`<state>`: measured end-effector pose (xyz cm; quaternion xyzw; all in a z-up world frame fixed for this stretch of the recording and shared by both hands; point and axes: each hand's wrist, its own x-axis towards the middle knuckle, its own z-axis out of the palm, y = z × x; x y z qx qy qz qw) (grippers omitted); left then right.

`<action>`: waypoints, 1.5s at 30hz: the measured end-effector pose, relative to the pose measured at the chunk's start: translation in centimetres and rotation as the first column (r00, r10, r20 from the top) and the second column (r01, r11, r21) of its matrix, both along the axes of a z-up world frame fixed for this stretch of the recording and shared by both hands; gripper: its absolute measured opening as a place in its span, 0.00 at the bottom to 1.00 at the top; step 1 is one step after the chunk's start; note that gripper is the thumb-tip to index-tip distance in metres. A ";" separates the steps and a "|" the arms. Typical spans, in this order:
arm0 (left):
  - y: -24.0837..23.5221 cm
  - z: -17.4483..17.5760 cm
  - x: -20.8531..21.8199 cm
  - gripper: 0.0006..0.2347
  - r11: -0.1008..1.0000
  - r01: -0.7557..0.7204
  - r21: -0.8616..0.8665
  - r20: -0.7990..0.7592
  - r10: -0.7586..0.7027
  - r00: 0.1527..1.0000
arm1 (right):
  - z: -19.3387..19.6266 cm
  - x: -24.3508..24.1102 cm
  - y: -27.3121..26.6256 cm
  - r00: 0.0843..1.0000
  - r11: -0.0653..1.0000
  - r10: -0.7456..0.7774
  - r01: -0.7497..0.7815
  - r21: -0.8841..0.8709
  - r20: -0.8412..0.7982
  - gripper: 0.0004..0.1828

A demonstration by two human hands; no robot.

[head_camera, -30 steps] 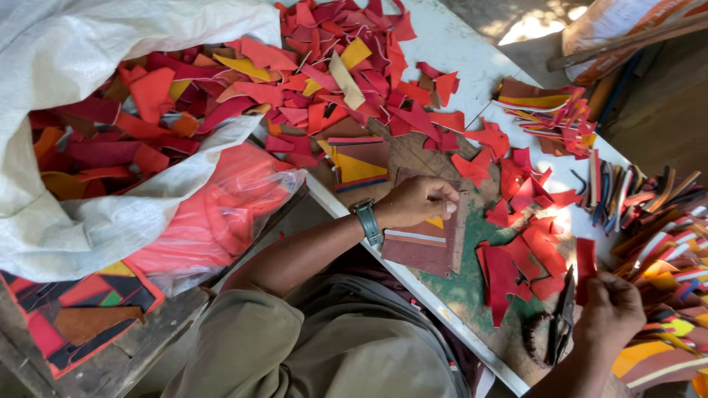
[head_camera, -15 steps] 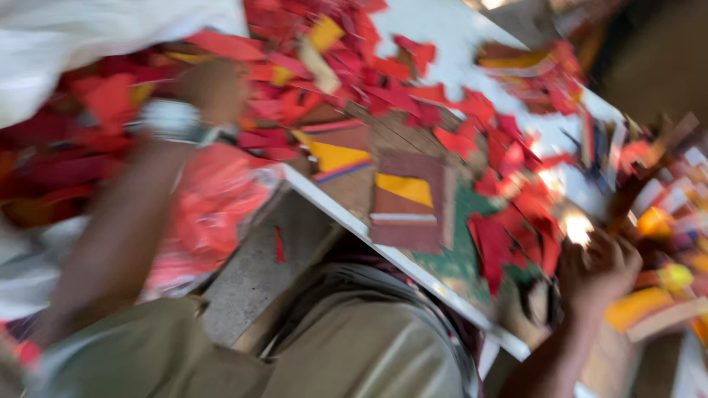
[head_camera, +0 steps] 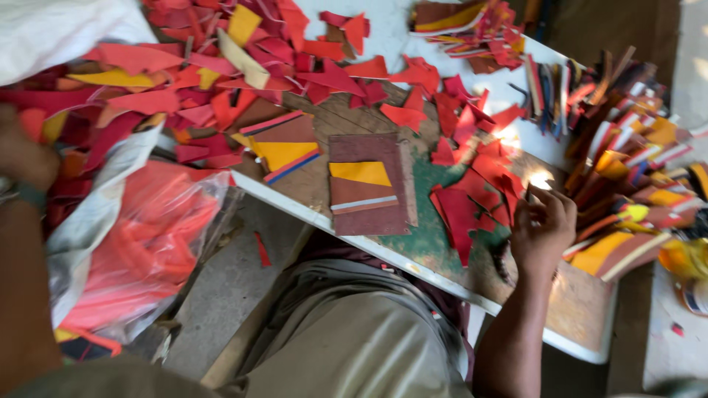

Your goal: The person repeatedly picks up red paper pieces from a table, aligns them on a small wooden board, and cuts them with scissors. The person also sorts and stacks the cut pieces and occasionally moves other paper scraps aside to access the work area.

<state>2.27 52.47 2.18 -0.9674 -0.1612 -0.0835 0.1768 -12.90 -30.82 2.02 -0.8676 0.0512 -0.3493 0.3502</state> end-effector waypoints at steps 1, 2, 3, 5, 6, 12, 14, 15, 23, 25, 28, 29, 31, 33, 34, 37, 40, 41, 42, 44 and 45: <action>0.3 0.1 -0.8 0.13 1.000 0.008 0.017 0.006 -0.008 1.000 | -0.3 -0.2 -0.1 1.000 1.000 0.002 -0.002 0.000 -0.005 0.13; 0.3 0.4 -1.4 0.14 0.999 0.018 0.032 0.014 -0.018 1.000 | -0.6 -0.5 -0.2 1.000 1.000 -0.003 0.003 0.001 -0.009 0.13; -0.2 1.0 -1.7 0.15 0.998 0.037 0.046 0.025 -0.038 0.999 | -0.8 -0.6 -0.2 1.000 1.000 -0.008 0.008 0.002 -0.012 0.13; -2.5 2.1 -2.0 0.16 0.993 0.096 0.074 0.029 -0.098 0.995 | -1.2 -0.9 -0.4 0.998 1.000 -0.025 0.025 -0.009 -0.054 0.12; -4.1 2.7 -1.6 0.14 0.987 0.136 0.088 0.009 -0.137 0.991 | -1.2 -1.1 -0.6 0.996 0.999 -0.040 0.039 -0.018 -0.076 0.11; -13.8 5.9 1.4 0.12 0.910 0.378 -0.168 0.167 -0.352 0.921 | -1.1 -0.6 -0.3 0.994 0.999 -0.034 0.032 -0.018 -0.105 0.08; -16.1 7.4 4.3 0.17 0.773 0.606 -0.188 0.262 -0.555 0.789 | -0.8 -0.4 -0.2 0.994 0.999 -0.031 0.027 -0.044 -0.101 0.07; -17.4 7.8 6.0 0.17 0.750 0.636 -0.180 0.301 -0.573 0.762 | -0.6 -0.2 -0.1 0.995 0.998 -0.031 0.026 -0.059 -0.098 0.07; -27.9 9.2 18.7 0.16 0.532 0.735 -0.421 0.394 -0.622 0.676 | 0.0 0.5 1.6 0.988 0.996 -0.041 0.029 -0.084 -0.152 0.10; -29.4 9.2 20.2 0.19 0.492 0.693 -0.527 0.339 -0.627 0.702 | 0.1 0.6 1.4 0.984 0.995 -0.051 0.035 -0.093 -0.172 0.10; -29.8 9.7 20.9 0.18 0.237 0.339 -0.910 0.203 -0.459 0.865 | -0.1 1.0 1.2 0.978 0.992 -0.080 0.059 -0.114 -0.193 0.10; -29.7 10.0 20.8 0.16 0.072 0.150 -0.986 0.111 -0.389 0.914 | -0.1 1.2 1.1 0.978 0.992 -0.085 0.065 -0.109 -0.191 0.10; -29.3 10.3 20.3 0.16 -0.090 0.148 -0.985 0.170 -0.336 0.927 | -0.2 1.6 1.0 0.975 0.992 -0.086 0.065 -0.106 -0.204 0.10; -29.0 10.5 19.6 0.17 -0.231 0.118 -0.966 0.189 -0.314 0.930 | -0.2 1.9 1.1 0.970 0.992 -0.081 0.055 -0.114 -0.231 0.10; -28.9 10.7 19.3 0.18 -0.290 0.091 -0.953 0.186 -0.321 0.928 | -0.2 2.2 1.2 0.969 0.994 -0.069 0.046 -0.098 -0.237 0.10; -28.4 11.2 18.3 0.18 -0.451 0.027 -0.892 0.222 -0.386 0.896 | -0.1 3.1 2.0 0.969 0.997 -0.037 0.019 -0.077 -0.245 0.10; -28.2 10.4 18.0 0.19 -0.550 -0.016 -0.835 0.253 -0.410 0.876 | 0.2 3.1 2.2 0.969 0.996 -0.020 -0.001 -0.086 -0.246 0.10; -27.8 10.1 18.1 0.19 -0.574 -0.025 -0.818 0.258 -0.407 0.876 | 0.2 3.2 2.4 0.969 0.997 -0.009 -0.009 -0.072 -0.247 0.10; -27.5 9.7 18.5 0.18 -0.509 0.086 -0.856 0.327 -0.406 0.853 | 0.3 3.4 2.4 0.969 0.998 0.001 -0.016 -0.059 -0.246 0.10; -27.3 8.6 19.4 0.18 -0.366 0.309 -0.878 0.453 -0.422 0.785 | 0.4 3.5 2.4 0.968 0.999 -0.012 0.000 -0.048 -0.250 0.10; -27.1 8.0 19.9 0.17 -0.197 0.371 -0.907 0.419 -0.366 0.831 | 0.3 3.5 2.4 0.967 0.999 -0.020 0.010 -0.042 -0.254 0.11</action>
